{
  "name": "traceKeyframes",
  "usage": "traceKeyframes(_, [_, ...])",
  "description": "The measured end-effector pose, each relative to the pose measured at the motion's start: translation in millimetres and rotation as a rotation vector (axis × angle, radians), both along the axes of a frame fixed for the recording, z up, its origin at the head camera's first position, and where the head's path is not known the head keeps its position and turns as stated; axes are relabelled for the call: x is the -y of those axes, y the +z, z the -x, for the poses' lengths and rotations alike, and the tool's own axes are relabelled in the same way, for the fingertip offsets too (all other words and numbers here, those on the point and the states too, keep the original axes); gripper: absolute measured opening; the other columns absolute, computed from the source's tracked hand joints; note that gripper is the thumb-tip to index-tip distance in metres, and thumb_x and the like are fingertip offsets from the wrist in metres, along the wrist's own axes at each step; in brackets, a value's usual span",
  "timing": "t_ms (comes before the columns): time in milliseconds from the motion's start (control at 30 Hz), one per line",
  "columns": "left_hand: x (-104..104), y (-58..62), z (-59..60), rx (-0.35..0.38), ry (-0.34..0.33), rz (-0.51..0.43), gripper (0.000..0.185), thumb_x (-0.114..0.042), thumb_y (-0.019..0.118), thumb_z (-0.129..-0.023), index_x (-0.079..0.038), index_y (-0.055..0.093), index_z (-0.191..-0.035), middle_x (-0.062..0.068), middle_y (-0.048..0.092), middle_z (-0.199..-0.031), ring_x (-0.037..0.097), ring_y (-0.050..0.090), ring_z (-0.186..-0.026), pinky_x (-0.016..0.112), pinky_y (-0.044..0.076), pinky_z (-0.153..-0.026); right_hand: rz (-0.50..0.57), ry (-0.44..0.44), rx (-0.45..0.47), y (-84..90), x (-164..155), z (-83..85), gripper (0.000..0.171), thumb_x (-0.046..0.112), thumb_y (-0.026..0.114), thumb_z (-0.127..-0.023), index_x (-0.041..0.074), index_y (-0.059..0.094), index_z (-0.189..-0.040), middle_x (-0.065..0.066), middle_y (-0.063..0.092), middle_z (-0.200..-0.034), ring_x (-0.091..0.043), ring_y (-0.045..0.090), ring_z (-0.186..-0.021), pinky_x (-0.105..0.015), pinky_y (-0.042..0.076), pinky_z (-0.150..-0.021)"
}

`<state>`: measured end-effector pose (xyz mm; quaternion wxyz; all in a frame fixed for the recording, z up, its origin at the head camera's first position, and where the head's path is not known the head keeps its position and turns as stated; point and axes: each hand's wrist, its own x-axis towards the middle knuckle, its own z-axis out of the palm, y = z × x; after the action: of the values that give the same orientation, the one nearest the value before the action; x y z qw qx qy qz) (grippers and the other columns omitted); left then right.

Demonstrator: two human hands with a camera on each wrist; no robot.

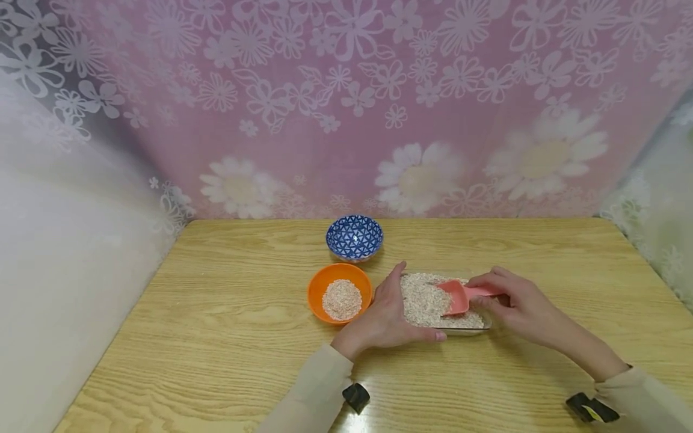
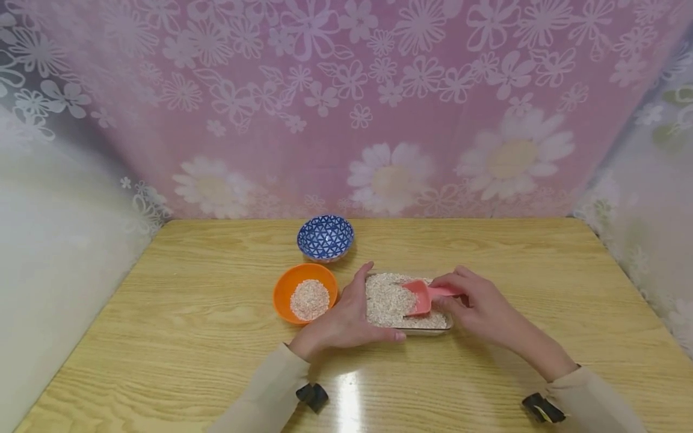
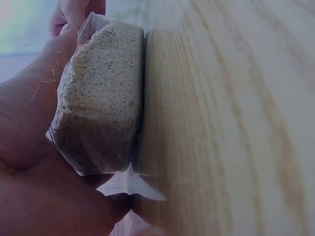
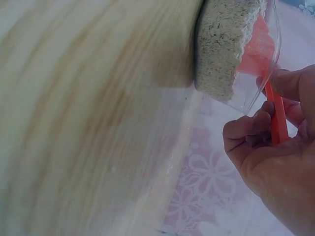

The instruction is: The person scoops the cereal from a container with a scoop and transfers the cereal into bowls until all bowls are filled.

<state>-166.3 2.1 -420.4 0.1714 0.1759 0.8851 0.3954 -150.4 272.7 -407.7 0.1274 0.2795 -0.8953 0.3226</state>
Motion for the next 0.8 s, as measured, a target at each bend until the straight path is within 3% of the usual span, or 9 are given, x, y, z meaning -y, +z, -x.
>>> traceKeyframes(300, [0, 1.7, -0.9, 0.019, -0.003, -0.010, 0.134, -0.058, 0.088, -0.071, -0.026, -0.002, -0.165, 0.006, 0.018, -0.171, 0.027, 0.025, -0.156, 0.053, 0.032, -0.124, 0.047, -0.051, 0.123, -2.9, -11, -1.9, 0.032, -0.002, 0.072, -0.092, 0.017, 0.071, -0.117, 0.008, 0.069, -0.105, 0.006, 0.063, -0.088, -0.016, 0.053, -0.071])
traceKeyframes(500, [1, 0.9, -1.2, 0.018, -0.003, -0.010, 0.134, -0.059, 0.088, -0.071, -0.026, -0.002, -0.165, 0.006, 0.017, -0.172, 0.027, 0.024, -0.157, 0.053, 0.032, -0.124, 0.127, -0.048, 0.241, -1.5, -17, -0.9, 0.027, 0.001, 0.066, -0.098, 0.012, 0.069, -0.122, 0.022, 0.067, -0.110, 0.005, 0.067, -0.092, -0.019, 0.055, -0.069])
traceKeyframes(633, [1, 1.0, -1.0, 0.024, 0.002, -0.012, 0.135, -0.060, 0.088, -0.070, -0.027, -0.002, -0.165, 0.006, 0.017, -0.172, 0.027, 0.024, -0.157, 0.052, 0.031, -0.124, 0.199, -0.048, 0.316, 1.7, -19, -2.2, 0.025, 0.004, 0.062, -0.101, 0.007, 0.065, -0.125, 0.021, 0.070, -0.103, 0.001, 0.067, -0.085, -0.025, 0.052, -0.059])
traceKeyframes(800, [0, 1.0, -0.4, 0.018, 0.004, -0.011, 0.135, -0.059, 0.088, -0.070, -0.027, -0.001, -0.165, 0.005, 0.018, -0.171, 0.027, 0.024, -0.156, 0.052, 0.032, -0.124, 0.336, -0.037, 0.383, 2.7, -23, -3.9, 0.023, 0.005, 0.055, -0.104, 0.005, 0.061, -0.127, 0.009, 0.061, -0.081, -0.016, 0.050, -0.063, -0.032, 0.040, -0.050])
